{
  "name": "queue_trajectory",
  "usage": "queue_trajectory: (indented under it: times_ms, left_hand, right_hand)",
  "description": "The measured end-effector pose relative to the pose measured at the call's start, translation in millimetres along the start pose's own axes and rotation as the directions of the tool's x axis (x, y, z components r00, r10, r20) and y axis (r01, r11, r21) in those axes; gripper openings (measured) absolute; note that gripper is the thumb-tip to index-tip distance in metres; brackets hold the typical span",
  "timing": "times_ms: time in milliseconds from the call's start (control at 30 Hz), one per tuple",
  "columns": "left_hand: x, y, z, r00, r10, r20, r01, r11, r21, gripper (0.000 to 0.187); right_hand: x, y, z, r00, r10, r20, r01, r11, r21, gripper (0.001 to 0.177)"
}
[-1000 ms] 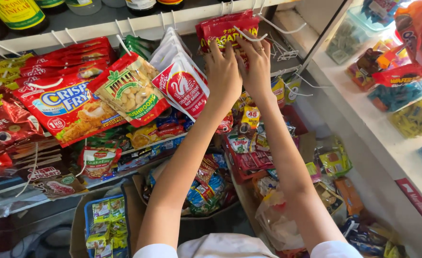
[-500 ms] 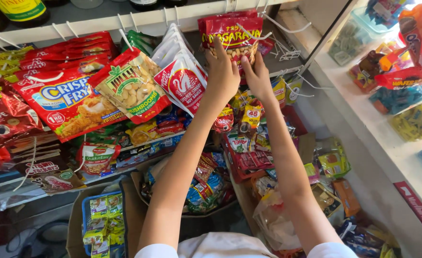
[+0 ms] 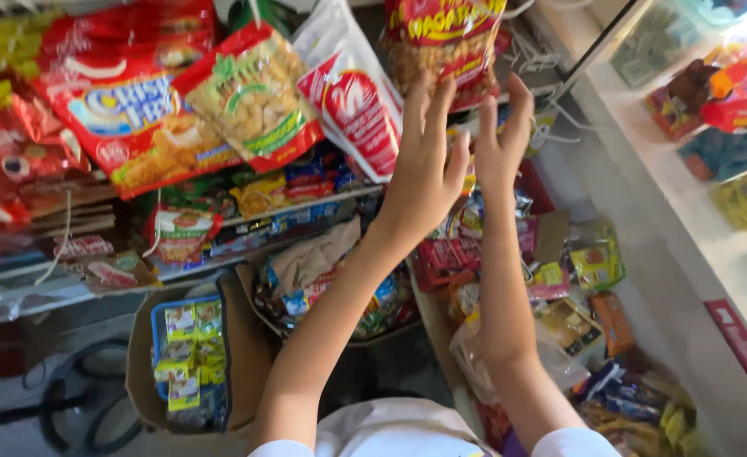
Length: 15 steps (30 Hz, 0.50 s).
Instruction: The recorder is wiping down various snack bags and sauce packets with a cloth and organizing them on grocery store shelves.
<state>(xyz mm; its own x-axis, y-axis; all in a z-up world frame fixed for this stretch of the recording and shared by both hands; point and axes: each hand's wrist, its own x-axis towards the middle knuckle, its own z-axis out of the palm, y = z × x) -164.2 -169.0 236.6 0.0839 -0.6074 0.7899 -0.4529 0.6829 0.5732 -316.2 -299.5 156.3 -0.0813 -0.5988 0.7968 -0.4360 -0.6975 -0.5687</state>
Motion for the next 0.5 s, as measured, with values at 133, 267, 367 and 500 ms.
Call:
queue_trajectory:
  times_ms: [133, 267, 367, 500]
  left_hand:
    - [-81, 4, -52, 0.99, -0.117, 0.076, 0.123, 0.989, -0.084, 0.039]
    - [-180, -38, -90, 0.887, -0.455, 0.081, 0.461, 0.883, -0.093, 0.019]
    - [-272, -93, -107, 0.811, -0.584, 0.022, 0.584, 0.809, -0.066, 0.016]
    - [-385, -168, -108, 0.685, -0.72, -0.109, 0.722, 0.692, -0.031, 0.012]
  right_hand:
    - [-84, -45, -11, 0.957, 0.291, -0.011, -0.28, 0.929, 0.243, 0.036]
    - [-175, -53, 1, 0.903, 0.429, -0.024, -0.402, 0.862, 0.309, 0.025]
    - [-243, -50, 20, 0.859, 0.512, -0.013, -0.488, 0.824, 0.287, 0.023]
    - [-327, -39, 48, 0.8, 0.593, 0.088, -0.592, 0.759, 0.27, 0.022]
